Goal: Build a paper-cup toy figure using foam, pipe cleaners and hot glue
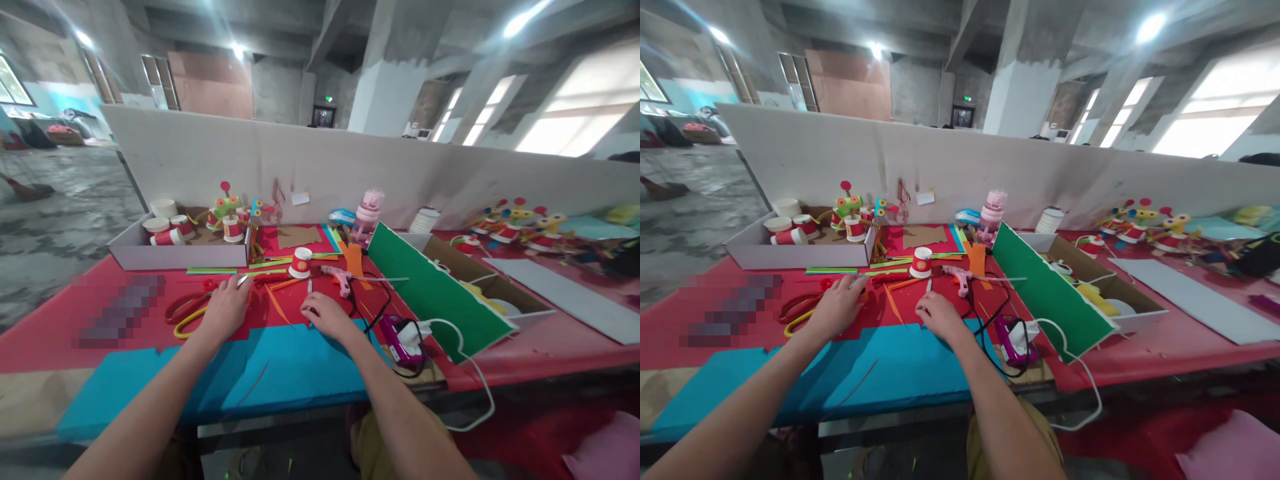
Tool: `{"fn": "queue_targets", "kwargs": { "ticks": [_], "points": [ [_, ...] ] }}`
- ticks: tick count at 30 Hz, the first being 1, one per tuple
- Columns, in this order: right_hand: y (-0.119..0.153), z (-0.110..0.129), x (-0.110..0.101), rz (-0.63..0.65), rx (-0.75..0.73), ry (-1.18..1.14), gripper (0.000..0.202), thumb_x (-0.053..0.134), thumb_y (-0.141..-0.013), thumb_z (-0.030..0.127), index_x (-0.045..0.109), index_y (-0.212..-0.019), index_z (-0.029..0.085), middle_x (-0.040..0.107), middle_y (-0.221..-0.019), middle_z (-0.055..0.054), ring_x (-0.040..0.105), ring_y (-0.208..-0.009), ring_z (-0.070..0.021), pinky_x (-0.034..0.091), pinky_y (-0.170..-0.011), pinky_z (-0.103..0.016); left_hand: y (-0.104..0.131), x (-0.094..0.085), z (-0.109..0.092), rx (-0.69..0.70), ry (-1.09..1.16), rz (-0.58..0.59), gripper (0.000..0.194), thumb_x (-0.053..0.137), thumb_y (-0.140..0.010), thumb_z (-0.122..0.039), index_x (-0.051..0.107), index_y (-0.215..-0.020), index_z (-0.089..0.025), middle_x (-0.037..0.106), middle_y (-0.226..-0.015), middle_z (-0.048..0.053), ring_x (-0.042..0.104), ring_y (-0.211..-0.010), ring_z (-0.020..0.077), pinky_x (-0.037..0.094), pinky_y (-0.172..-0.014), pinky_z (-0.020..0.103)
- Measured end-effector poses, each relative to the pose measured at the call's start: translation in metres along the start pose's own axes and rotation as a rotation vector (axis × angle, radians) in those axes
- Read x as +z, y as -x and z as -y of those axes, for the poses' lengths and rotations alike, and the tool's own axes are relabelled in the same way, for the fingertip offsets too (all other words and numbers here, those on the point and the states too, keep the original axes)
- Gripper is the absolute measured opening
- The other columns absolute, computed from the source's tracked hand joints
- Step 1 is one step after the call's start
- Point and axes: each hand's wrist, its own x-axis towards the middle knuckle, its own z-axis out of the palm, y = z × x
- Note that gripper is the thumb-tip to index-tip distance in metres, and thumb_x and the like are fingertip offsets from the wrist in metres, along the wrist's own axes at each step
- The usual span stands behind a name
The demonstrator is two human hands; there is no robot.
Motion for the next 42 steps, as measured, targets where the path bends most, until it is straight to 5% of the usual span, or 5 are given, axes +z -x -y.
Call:
{"fn": "queue_targets", "kwargs": {
  "ticks": [8,20,29,36,42],
  "points": [
    [-0.006,0.001,0.001,-0.026,0.200,0.231,0.005,0.062,-0.086,0.017,0.065,-0.089,0.017,0.057,-0.103,-0.007,0.059,-0.085,-0.0158,0.043,-0.075,-0.026,-0.006,0.014,-0.053,0.528,0.018,0.190,0.032,0.042,-0.090,-0.010,0.066,-0.109,-0.016,0.065,-0.104,0.013,0.056,-0.099,0.0257,0.046,-0.088,0.038],
    [-0.005,0.002,-0.010,-0.031,0.472,0.478,0.020,0.056,-0.088,0.019,0.061,-0.107,0.018,0.055,-0.112,-0.015,0.064,-0.089,-0.0240,0.044,-0.065,-0.030,-0.031,0.011,-0.048,0.155,0.337,0.069,0.016,0.042,-0.084,-0.013,0.057,-0.082,-0.016,0.066,-0.080,0.008,0.063,-0.073,0.0195,0.047,-0.067,0.030],
    [0.007,0.014,-0.022,-0.082,0.155,0.057,0.010,0.060,-0.088,0.025,0.068,-0.089,0.018,0.064,-0.089,-0.005,0.058,-0.077,-0.0153,0.041,-0.071,-0.026,-0.012,-0.049,-0.027,0.079,1.038,0.328,0.005,0.049,-0.073,-0.017,0.047,-0.077,-0.019,0.067,-0.079,0.001,0.062,-0.058,0.0129,0.047,-0.057,0.025],
    [0.021,0.065,0.020,0.326,-0.345,-0.252,0.026,0.076,-0.076,0.035,0.069,-0.098,0.023,0.061,-0.091,0.000,0.055,-0.073,-0.0118,0.039,-0.064,-0.021,0.052,-0.051,-0.018,0.188,0.567,0.483,0.010,0.049,-0.077,-0.019,0.057,-0.072,-0.019,0.058,-0.063,-0.002,0.054,-0.060,0.0128,0.038,-0.055,0.022],
    [0.016,0.064,0.033,0.355,-0.263,-0.051,0.005,0.060,-0.088,0.022,0.061,-0.086,0.018,0.059,-0.090,-0.003,0.053,-0.079,-0.0152,0.035,-0.064,-0.024,0.023,-0.036,-0.019,0.243,0.297,0.381,0.023,0.044,-0.086,-0.018,0.065,-0.080,-0.017,0.067,-0.077,0.005,0.061,-0.070,0.0166,0.042,-0.063,0.025]
  ]
}}
